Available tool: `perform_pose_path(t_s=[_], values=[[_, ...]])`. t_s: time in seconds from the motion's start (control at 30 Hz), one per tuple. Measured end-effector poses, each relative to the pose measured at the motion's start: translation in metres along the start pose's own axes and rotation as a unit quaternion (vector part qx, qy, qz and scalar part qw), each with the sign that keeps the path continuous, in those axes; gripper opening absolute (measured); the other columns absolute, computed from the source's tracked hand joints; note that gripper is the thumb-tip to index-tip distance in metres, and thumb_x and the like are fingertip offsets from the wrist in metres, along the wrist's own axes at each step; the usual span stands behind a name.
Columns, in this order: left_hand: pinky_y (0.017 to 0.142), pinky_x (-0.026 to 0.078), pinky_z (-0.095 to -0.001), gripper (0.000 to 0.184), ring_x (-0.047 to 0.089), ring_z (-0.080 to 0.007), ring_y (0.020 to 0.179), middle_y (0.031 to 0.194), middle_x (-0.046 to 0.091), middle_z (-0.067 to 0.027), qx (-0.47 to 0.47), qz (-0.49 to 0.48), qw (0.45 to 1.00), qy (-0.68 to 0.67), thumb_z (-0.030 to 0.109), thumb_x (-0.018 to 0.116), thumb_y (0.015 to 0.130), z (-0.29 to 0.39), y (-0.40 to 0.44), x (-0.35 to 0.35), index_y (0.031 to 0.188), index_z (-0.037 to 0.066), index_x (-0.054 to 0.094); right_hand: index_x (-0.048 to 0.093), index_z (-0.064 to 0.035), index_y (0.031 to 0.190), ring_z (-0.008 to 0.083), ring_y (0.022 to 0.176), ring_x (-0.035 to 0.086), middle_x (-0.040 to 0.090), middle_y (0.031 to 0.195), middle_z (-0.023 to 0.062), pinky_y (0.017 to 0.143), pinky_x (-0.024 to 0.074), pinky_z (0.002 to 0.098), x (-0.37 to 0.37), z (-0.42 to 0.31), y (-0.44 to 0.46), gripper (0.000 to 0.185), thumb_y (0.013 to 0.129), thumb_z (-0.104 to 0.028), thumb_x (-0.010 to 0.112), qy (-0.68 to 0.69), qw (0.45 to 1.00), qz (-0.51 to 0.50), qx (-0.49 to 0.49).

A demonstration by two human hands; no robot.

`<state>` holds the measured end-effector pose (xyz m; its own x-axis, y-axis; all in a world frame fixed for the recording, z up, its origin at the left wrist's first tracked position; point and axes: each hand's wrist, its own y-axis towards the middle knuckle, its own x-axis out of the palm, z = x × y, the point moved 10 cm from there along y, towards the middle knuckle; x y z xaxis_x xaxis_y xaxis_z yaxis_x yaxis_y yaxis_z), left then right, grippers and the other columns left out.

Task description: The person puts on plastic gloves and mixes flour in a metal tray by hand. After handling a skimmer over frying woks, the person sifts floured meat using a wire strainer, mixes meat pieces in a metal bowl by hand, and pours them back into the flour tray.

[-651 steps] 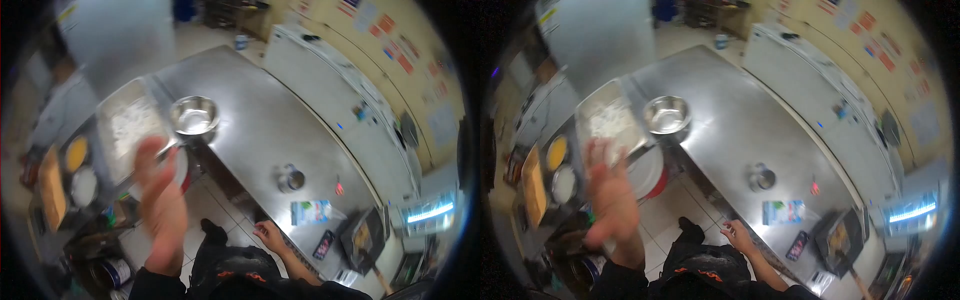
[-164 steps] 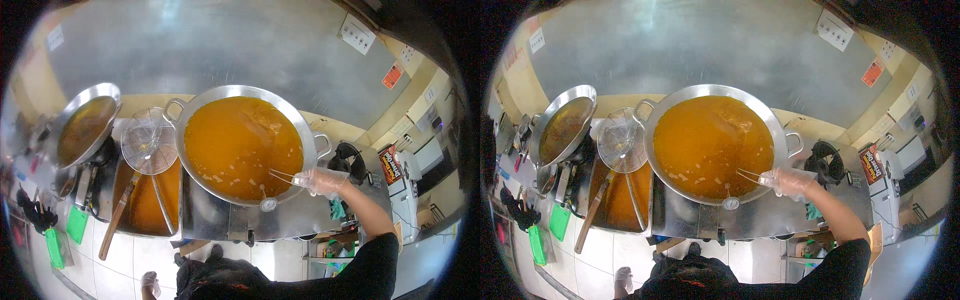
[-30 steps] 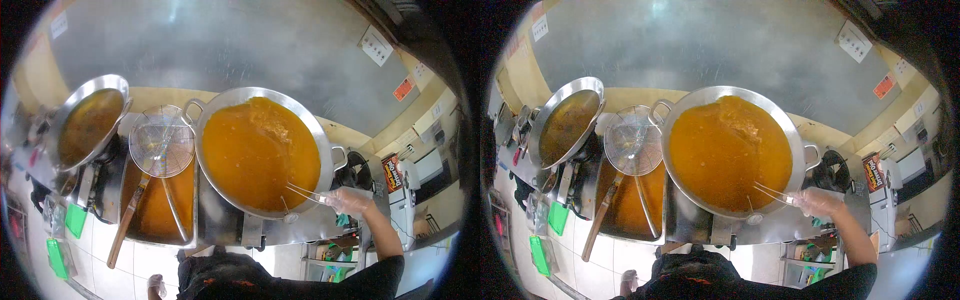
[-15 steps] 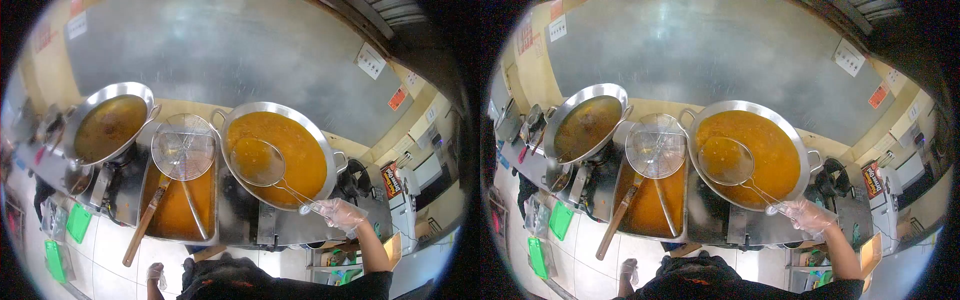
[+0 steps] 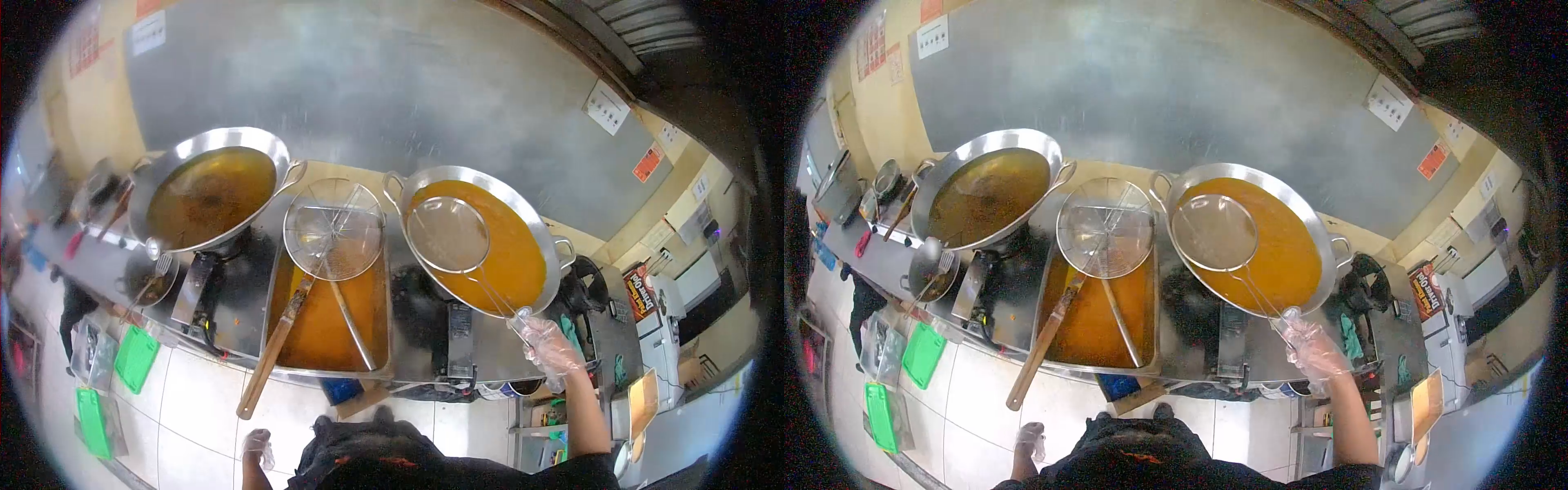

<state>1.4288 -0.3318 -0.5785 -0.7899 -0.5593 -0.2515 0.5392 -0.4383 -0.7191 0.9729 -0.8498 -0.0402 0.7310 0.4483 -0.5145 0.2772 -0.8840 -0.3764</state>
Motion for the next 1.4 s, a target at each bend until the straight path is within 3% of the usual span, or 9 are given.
perform_pose_path(t_s=[0.27,0.47,0.63,0.77,0.93,0.97,1.0,1.2,1.4], values=[[0.086,0.05,-0.0344,0.076,0.06,-0.0211,0.105,0.118,0.059,-0.0105,0.095,-0.035,0.943,-0.316,0.069,0.038,0.093,0.21,-0.117,-0.04,0.135,0.006,0.048,0.058,-0.0077,0.124,0.025,0.066,0.063,0.063,0.079,0.0178,0.064,0.0492,0.0381,0.085,-0.055,-0.061,0.03,0.098,-0.02,0.052,-0.256,0.943,0.049,-0.206],[0.09,0.051,-0.0363,0.103,0.06,-0.0254,0.104,0.12,0.059,-0.0161,0.178,-0.257,0.917,-0.248,0.083,0.032,0.082,0.28,-0.155,-0.032,0.137,-0.003,0.044,0.055,-0.0058,0.124,0.035,0.09,0.066,0.065,0.091,0.0216,0.075,0.0507,0.0426,0.181,-0.006,-0.049,0.033,0.096,-0.023,0.048,-0.252,0.947,-0.177,-0.093],[0.088,0.051,-0.0288,0.076,0.062,-0.0164,0.098,0.112,0.065,-0.0096,0.15,-0.27,0.916,-0.257,0.042,0.081,0.075,0.295,-0.17,-0.025,0.129,-0.004,0.054,0.051,-0.0035,0.117,0.0266,0.071,0.065,0.06,0.073,0.0144,0.067,0.0525,0.0381,0.227,-0.046,-0.068,0.03,0.097,-0.025,0.05,-0.448,0.808,-0.163,-0.344],[0.09,0.051,-0.0296,0.079,0.062,-0.0171,0.102,0.115,0.064,-0.0101,0.134,-0.271,0.92,-0.249,0.045,0.079,0.076,0.311,-0.199,-0.018,0.132,-0.004,0.052,0.05,-0.0033,0.112,0.0385,0.092,0.065,0.063,0.1,0.0259,0.077,0.0525,0.0455,0.243,-0.128,-0.092,0.034,0.09,-0.027,0.058,-0.388,0.82,0.037,-0.419],[0.097,0.047,-0.0336,0.097,0.058,-0.0234,0.115,0.126,0.059,-0.0182,0.173,-0.436,0.857,-0.214,0.062,0.069,0.078,0.358,-0.25,0.027,0.135,-0.011,0.043,0.052,-0.004,0.118,0.0246,0.108,0.062,0.06,0.126,0.0111,0.09,0.0505,0.0377,0.356,-0.067,-0.068,0.028,0.099,-0.025,0.05,-0.053,0.926,-0.229,-0.295],[0.1,0.045,-0.0352,0.104,0.057,-0.0264,0.118,0.128,0.057,-0.0214,0.183,-0.438,0.86,-0.189,0.068,0.067,0.076,0.364,-0.26,0.032,0.135,-0.014,0.041,0.052,-0.0054,0.122,0.024,0.097,0.064,0.064,0.11,0.01,0.087,0.0525,0.0373,0.38,-0.061,-0.064,0.031,0.1,-0.027,0.049,0.245,0.926,-0.282,-0.062],[0.1,0.045,-0.0352,0.104,0.057,-0.0264,0.118,0.128,0.057,-0.0214,0.185,-0.437,0.86,-0.19,0.068,0.067,0.076,0.37,-0.265,0.037,0.135,-0.014,0.041,0.052,-0.0069,0.126,0.0233,0.087,0.067,0.068,0.095,0.0088,0.084,0.0544,0.0369,0.41,-0.052,-0.074,0.035,0.101,-0.03,0.049,0.507,0.79,-0.295,0.181],[0.093,0.048,-0.0337,0.076,0.062,-0.0236,0.108,0.12,0.063,-0.0156,0.171,-0.396,0.897,-0.09,0.055,0.062,0.088,0.353,-0.255,0.042,0.136,-0.001,0.049,0.053,-0.0099,0.102,0.0056,0.056,0.054,0.056,0.074,-0.0019,0.046,0.0453,0.021,0.428,-0.043,-0.039,0.014,0.101,-0.022,0.048,0.597,0.691,-0.393,0.108],[0.088,0.051,-0.0343,0.064,0.064,-0.024,0.105,0.116,0.067,-0.0165,0.118,-0.11,0.965,0.208,0.047,0.065,0.086,0.21,-0.116,-0.042,0.133,0.005,0.054,0.049,-0.0088,0.12,0.0011,0.048,0.042,0.047,0.066,-0.0058,0.039,0.0333,0.0168,0.303,-0.023,-0.06,0.028,0.095,-0.017,0.056,0.294,0.926,-0.225,0.074]])
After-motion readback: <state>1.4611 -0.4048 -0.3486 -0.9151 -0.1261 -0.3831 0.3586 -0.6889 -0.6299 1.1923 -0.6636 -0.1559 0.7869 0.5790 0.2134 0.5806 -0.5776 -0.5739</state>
